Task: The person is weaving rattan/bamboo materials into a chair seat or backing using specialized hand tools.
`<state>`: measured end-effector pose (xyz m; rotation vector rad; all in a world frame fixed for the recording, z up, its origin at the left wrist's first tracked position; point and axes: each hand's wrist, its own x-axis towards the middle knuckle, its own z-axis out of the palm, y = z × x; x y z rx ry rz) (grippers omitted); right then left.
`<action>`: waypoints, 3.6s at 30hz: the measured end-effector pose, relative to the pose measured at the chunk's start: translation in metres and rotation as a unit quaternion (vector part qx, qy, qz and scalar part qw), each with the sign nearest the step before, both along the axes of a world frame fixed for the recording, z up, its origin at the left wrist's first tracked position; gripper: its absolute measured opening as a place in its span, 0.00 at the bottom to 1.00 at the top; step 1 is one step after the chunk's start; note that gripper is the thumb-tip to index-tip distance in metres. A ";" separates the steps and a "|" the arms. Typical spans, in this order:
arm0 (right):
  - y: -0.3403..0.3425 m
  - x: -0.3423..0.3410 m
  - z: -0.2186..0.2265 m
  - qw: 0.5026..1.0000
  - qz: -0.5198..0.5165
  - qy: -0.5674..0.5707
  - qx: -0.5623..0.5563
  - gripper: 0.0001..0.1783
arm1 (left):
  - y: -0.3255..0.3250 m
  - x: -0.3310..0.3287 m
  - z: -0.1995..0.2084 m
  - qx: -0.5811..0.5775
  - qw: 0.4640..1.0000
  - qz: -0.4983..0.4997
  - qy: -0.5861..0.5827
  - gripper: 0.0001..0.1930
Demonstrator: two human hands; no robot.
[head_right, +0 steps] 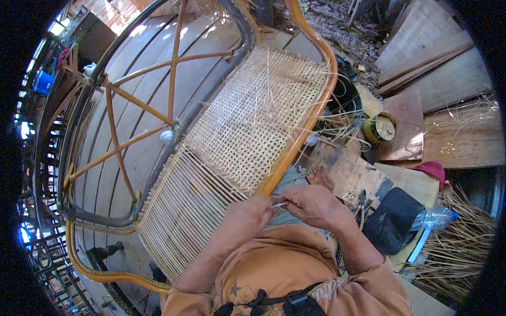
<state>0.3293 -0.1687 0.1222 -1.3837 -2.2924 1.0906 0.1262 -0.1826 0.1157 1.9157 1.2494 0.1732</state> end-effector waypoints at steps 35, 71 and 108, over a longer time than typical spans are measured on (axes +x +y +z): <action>-0.032 -0.050 -0.060 0.925 -0.070 0.292 -0.235 0.09 | -0.064 -0.027 -0.050 -0.225 0.870 0.355 -0.256 0.11; 0.004 -0.058 -0.118 0.867 -0.387 0.243 -0.201 0.05 | 0.022 -0.081 -0.106 -0.107 0.934 0.332 0.078 0.13; -0.018 -0.014 -0.053 0.891 -0.249 0.244 -0.291 0.06 | 0.148 0.003 -0.052 -0.080 0.984 0.146 -0.058 0.17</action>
